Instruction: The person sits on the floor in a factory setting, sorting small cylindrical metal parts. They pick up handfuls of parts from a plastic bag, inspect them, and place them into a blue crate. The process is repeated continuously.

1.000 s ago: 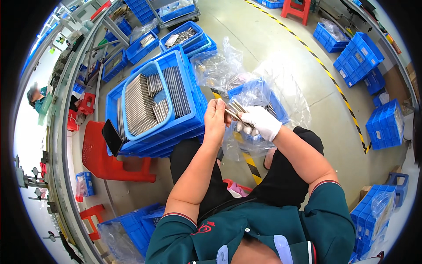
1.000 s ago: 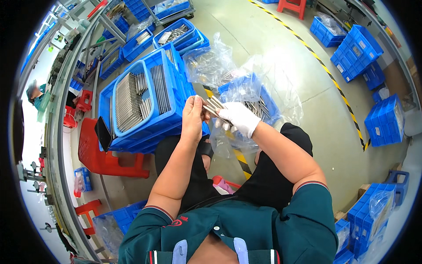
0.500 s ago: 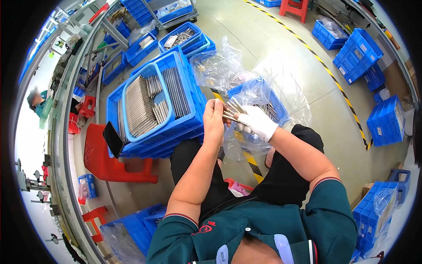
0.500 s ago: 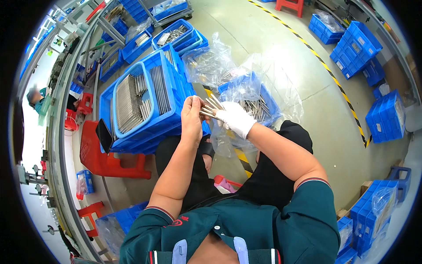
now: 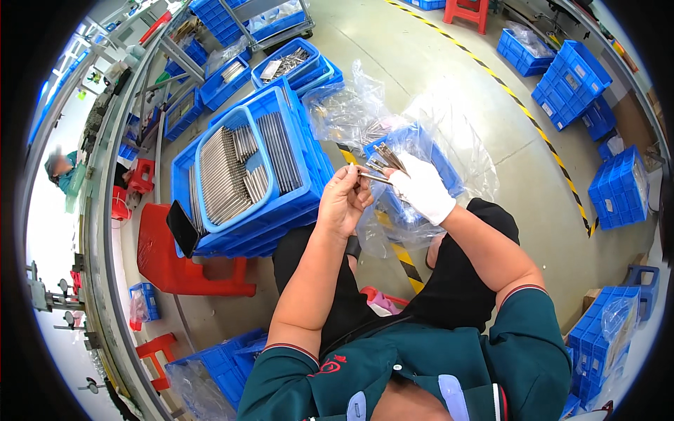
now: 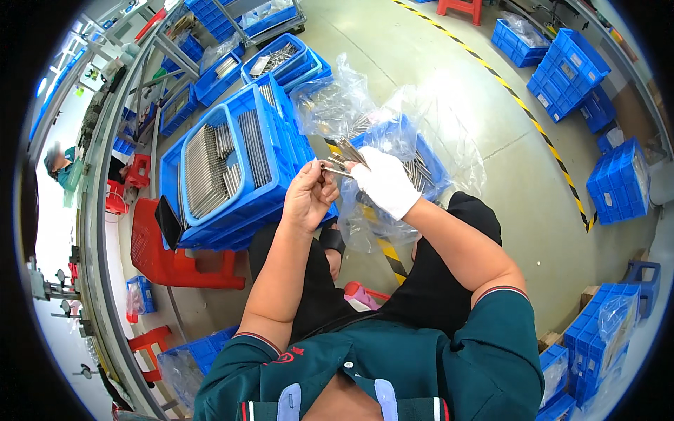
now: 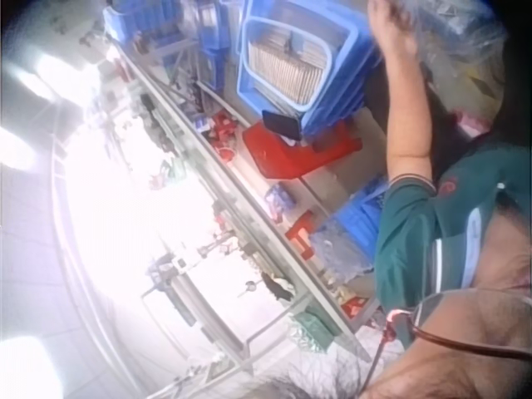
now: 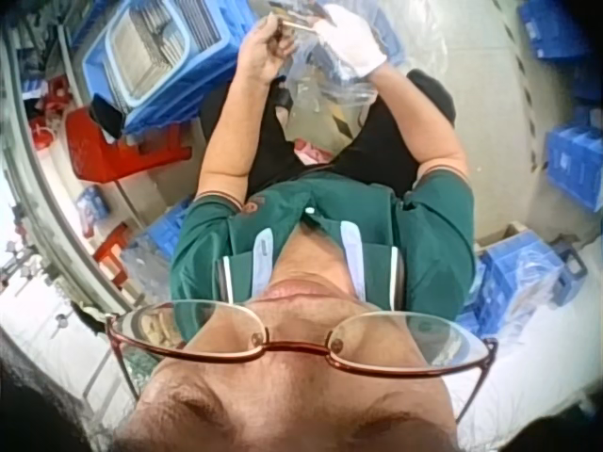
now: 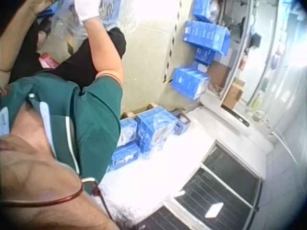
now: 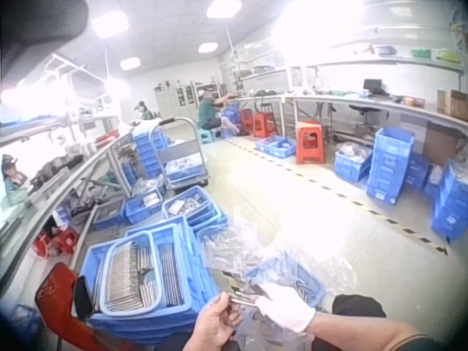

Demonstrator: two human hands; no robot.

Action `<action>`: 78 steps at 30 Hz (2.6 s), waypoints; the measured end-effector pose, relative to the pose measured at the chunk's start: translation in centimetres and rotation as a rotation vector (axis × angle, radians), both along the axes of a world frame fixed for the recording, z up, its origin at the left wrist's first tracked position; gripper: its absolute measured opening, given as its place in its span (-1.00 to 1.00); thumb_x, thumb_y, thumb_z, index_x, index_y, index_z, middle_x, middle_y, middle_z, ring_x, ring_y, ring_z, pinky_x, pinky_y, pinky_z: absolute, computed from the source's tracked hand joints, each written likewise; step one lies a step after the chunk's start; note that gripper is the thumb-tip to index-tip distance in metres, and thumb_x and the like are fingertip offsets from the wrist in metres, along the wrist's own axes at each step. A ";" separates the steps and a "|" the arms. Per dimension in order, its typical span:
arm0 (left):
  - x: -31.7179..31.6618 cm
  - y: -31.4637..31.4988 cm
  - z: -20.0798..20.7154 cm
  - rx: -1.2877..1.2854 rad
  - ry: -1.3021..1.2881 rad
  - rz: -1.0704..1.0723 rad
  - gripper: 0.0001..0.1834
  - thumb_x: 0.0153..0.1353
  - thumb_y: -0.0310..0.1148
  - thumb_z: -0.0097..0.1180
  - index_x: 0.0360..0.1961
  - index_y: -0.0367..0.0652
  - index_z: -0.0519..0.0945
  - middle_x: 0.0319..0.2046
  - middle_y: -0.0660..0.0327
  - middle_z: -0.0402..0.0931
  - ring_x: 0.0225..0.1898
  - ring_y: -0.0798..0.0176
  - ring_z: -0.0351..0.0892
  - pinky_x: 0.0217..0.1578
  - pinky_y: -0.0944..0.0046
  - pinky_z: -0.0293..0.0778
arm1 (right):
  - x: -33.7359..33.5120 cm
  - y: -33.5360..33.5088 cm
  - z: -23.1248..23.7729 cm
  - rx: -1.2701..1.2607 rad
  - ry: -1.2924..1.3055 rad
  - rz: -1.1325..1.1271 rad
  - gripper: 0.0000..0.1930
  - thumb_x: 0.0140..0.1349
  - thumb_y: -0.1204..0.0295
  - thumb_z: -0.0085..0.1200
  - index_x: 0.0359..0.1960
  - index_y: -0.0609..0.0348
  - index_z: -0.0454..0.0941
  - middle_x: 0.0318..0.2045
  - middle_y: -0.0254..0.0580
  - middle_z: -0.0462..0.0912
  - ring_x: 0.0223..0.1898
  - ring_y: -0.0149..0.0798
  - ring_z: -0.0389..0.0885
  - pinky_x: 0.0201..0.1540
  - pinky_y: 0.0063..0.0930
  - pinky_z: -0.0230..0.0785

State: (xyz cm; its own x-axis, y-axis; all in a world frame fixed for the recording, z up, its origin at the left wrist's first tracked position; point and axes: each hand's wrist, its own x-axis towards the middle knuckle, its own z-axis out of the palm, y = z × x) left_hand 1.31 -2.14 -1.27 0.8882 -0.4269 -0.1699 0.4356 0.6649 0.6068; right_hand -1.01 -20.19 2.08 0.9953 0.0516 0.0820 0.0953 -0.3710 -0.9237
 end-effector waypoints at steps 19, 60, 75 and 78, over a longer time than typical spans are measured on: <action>-0.1 1.2 1.5 0.323 -0.136 -0.098 -0.79 0.21 -0.38 0.14 -0.22 -0.32 0.57 -0.52 0.21 0.54 -0.60 0.44 0.45 -0.52 0.43 0.44 | -0.2 -0.8 1.4 -0.017 0.006 0.085 -0.72 0.20 0.24 0.06 -0.33 0.25 0.49 -0.57 -0.06 0.48 -0.54 -0.21 0.43 -0.41 -0.35 0.30; -0.7 0.4 2.6 0.551 -0.365 0.185 -0.77 0.29 -0.31 0.05 -0.32 -0.30 0.53 -0.63 0.36 0.34 -0.64 0.54 0.22 -0.62 0.52 0.14 | -0.2 -0.4 2.5 0.055 0.156 0.142 -0.73 0.18 0.25 0.07 -0.41 0.24 0.48 -0.57 -0.18 0.45 -0.50 -0.33 0.38 -0.39 -0.40 0.26; -0.7 1.5 2.5 0.551 -0.334 -0.006 -0.79 0.17 -0.32 0.21 -0.36 -0.29 0.58 -0.58 0.32 0.45 -0.59 0.52 0.33 -0.58 0.51 0.19 | -0.2 -0.8 2.5 -0.123 -0.016 0.253 -0.71 0.17 0.24 0.05 -0.43 0.26 0.44 -0.56 0.03 0.47 -0.50 -0.04 0.45 -0.39 -0.28 0.29; -0.8 1.4 2.5 0.587 -0.297 -0.026 -0.79 0.16 -0.34 0.21 -0.32 -0.30 0.60 -0.54 0.33 0.48 -0.52 0.53 0.35 -0.51 0.51 0.22 | -0.3 -0.8 1.7 -0.139 -0.027 0.218 -0.72 0.18 0.24 0.05 -0.42 0.27 0.45 -0.56 0.01 0.48 -0.50 -0.07 0.45 -0.39 -0.28 0.28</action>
